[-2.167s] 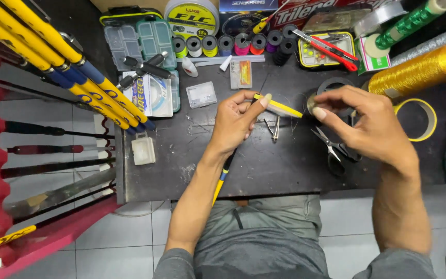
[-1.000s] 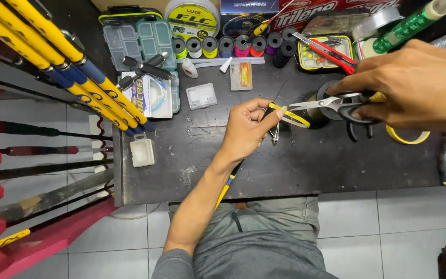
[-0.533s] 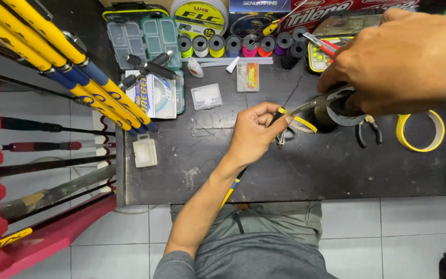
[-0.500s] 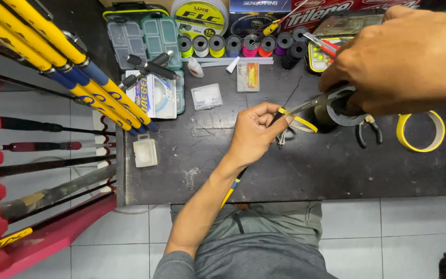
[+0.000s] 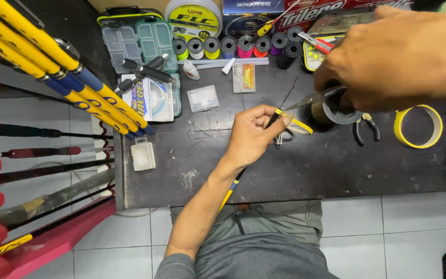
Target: The person holds a yellow and blue fishing rod and wraps a small white object around its tip. They then use yellow electrical tape to secure the object, wrapping it tightly around the rod's tip and cutting the tape with scissors.
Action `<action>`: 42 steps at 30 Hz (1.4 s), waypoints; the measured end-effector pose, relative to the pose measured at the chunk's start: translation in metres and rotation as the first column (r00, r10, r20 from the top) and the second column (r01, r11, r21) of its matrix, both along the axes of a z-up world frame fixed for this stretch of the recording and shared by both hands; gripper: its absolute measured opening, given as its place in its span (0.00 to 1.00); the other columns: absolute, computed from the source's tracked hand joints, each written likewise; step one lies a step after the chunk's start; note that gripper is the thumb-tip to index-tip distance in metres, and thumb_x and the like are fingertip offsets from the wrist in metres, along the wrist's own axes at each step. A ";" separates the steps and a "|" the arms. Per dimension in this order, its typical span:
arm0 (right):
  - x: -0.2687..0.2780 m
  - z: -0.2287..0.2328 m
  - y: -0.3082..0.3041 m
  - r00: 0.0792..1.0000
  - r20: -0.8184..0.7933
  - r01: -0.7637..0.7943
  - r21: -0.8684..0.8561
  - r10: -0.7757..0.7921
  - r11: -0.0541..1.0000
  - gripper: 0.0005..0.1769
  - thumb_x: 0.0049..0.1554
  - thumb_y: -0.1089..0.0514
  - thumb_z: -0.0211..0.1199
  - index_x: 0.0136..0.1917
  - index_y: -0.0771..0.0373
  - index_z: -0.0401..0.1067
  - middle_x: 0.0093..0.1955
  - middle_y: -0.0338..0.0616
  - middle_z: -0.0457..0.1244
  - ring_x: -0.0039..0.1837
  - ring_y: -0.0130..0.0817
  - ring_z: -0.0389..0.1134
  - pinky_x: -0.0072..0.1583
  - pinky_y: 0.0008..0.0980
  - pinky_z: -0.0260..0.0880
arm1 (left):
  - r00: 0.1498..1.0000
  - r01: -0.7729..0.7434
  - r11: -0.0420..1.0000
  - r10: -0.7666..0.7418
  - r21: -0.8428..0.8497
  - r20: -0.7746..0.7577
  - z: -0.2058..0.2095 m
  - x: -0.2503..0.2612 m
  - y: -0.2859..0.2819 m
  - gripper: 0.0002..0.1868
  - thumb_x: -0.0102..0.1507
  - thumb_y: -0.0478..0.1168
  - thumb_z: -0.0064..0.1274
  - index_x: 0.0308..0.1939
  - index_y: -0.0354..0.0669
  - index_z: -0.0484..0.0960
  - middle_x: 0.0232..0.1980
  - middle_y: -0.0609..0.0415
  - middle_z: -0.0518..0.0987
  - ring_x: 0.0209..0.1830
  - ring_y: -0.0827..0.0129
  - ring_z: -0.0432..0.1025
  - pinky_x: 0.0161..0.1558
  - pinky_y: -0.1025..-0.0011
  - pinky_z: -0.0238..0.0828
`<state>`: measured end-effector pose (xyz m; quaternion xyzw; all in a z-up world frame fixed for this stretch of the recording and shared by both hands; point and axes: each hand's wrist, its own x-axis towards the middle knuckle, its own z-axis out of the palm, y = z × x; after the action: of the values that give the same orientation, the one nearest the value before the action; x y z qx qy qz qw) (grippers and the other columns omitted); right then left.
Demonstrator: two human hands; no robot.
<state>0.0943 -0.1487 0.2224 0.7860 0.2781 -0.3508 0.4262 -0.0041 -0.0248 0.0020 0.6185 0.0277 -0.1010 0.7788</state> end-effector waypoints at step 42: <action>-0.104 -0.212 -0.058 0.666 -0.699 0.324 0.587 -0.262 -0.742 0.12 0.74 0.55 0.45 0.52 0.63 0.64 0.28 0.36 0.51 0.32 0.24 0.51 0.39 0.24 0.57 | 0.990 -0.059 0.996 0.066 -0.063 0.121 -0.003 0.000 0.010 0.10 0.70 0.41 0.54 0.45 0.37 0.82 0.16 0.47 0.74 0.05 0.73 0.65 0.09 0.81 0.58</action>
<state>-0.0101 -0.2071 0.0106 0.7467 0.0811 -0.0811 -0.6552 -0.0045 -0.0145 -0.0005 0.5991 -0.0039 -0.0390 0.7997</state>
